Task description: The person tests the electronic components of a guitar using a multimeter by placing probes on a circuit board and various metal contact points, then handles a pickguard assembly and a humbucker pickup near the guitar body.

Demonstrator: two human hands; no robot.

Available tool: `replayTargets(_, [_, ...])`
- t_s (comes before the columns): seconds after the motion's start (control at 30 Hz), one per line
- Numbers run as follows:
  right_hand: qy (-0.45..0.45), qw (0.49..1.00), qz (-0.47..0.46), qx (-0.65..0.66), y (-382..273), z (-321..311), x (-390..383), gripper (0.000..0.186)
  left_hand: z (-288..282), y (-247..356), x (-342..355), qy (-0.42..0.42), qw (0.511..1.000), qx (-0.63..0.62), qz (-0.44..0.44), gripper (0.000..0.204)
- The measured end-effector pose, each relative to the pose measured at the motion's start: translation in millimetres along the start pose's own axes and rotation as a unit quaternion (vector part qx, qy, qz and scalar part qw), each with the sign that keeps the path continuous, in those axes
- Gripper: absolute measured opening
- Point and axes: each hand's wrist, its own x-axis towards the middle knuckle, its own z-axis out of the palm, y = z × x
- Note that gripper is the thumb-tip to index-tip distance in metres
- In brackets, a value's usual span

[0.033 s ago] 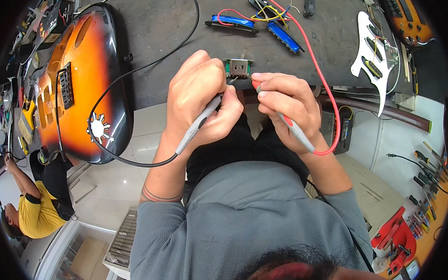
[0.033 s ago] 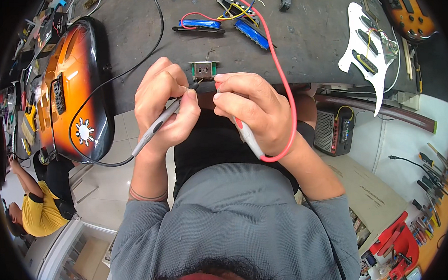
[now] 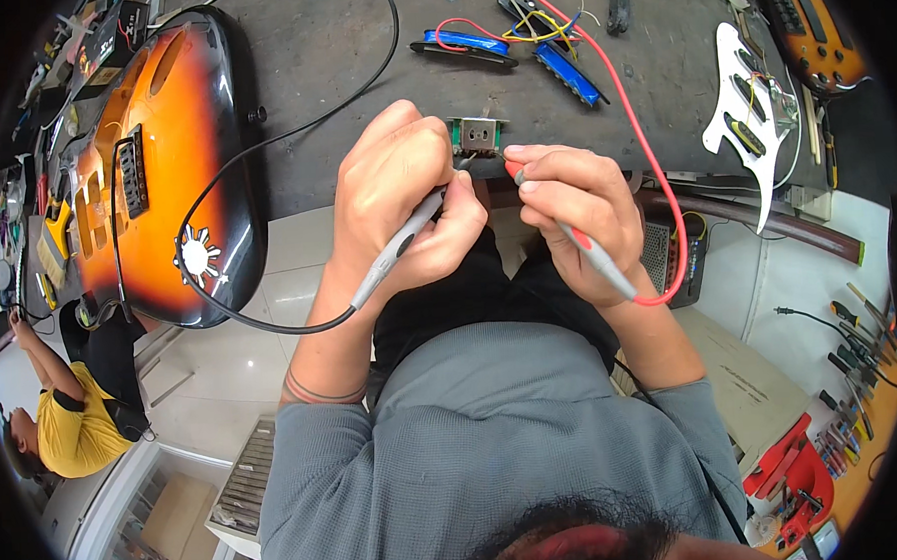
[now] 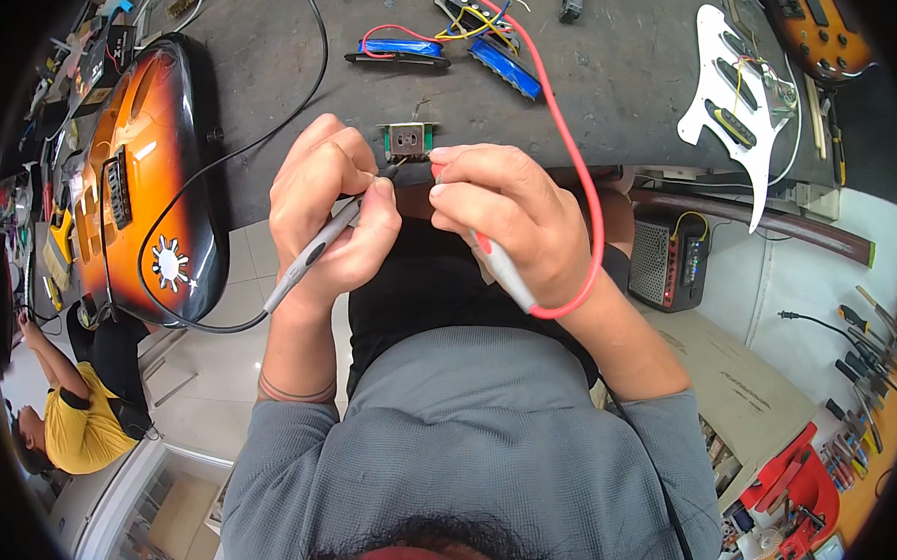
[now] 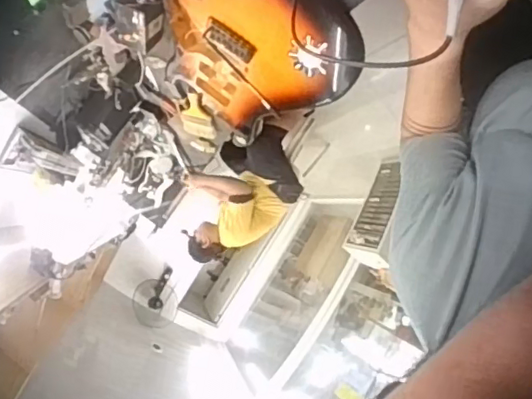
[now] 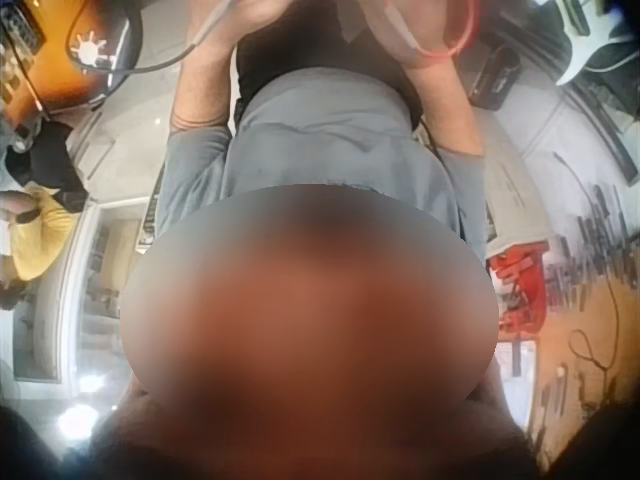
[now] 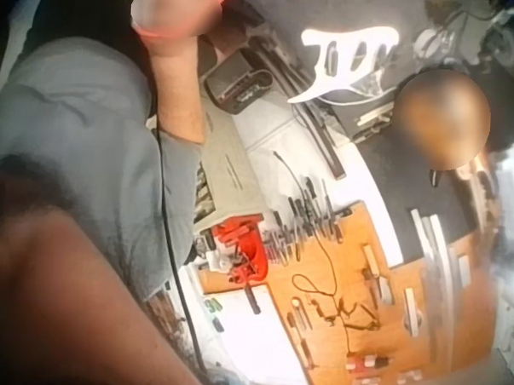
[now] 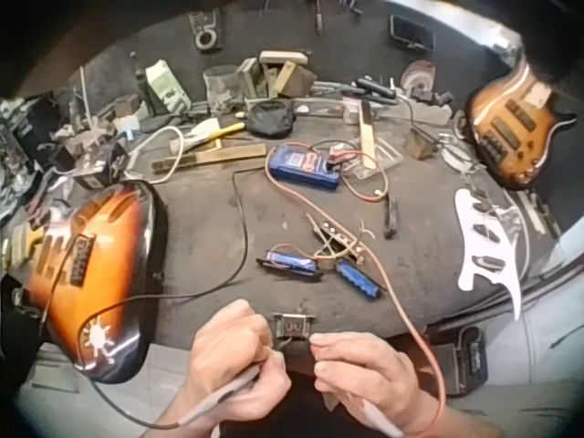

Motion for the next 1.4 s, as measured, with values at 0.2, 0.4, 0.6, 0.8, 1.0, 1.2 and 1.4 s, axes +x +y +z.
replayTargets(0.2, [0.047,0.997,-0.011,0.056,5.5,-3.5,-2.0,0.035,-2.1,-2.8,-0.2,-0.011,1.000,0.002,0.009,0.028])
replayTargets(0.4, [0.041,0.998,-0.006,0.038,6.4,-1.8,-2.3,0.037,-2.3,-2.0,-1.1,-0.009,1.000,0.004,0.008,0.028])
replayTargets(0.6, [0.035,0.999,-0.001,0.027,6.8,-2.4,-1.2,0.040,-2.2,-2.2,-0.5,-0.008,1.000,0.004,0.009,0.028])
replayTargets(0.8, [0.035,0.999,0.002,0.031,7.2,-2.9,-1.8,0.039,-2.5,-2.2,-0.4,-0.011,1.000,0.004,0.008,0.028])
replayTargets(1.0, [0.031,0.999,0.003,0.017,6.8,-4.4,-1.0,0.039,-2.4,-2.2,-0.5,-0.010,1.000,0.003,0.006,0.027])
replayTargets(1.2, [0.026,1.000,0.010,0.004,4.8,-4.0,-1.0,0.040,-3.4,0.1,-1.1,-0.012,1.000,0.009,0.005,0.027])
replayTargets(1.4, [0.027,1.000,0.012,-0.001,3.9,-3.8,-1.3,0.039,-2.7,2.9,3.6,-0.004,1.000,0.013,0.008,0.027])
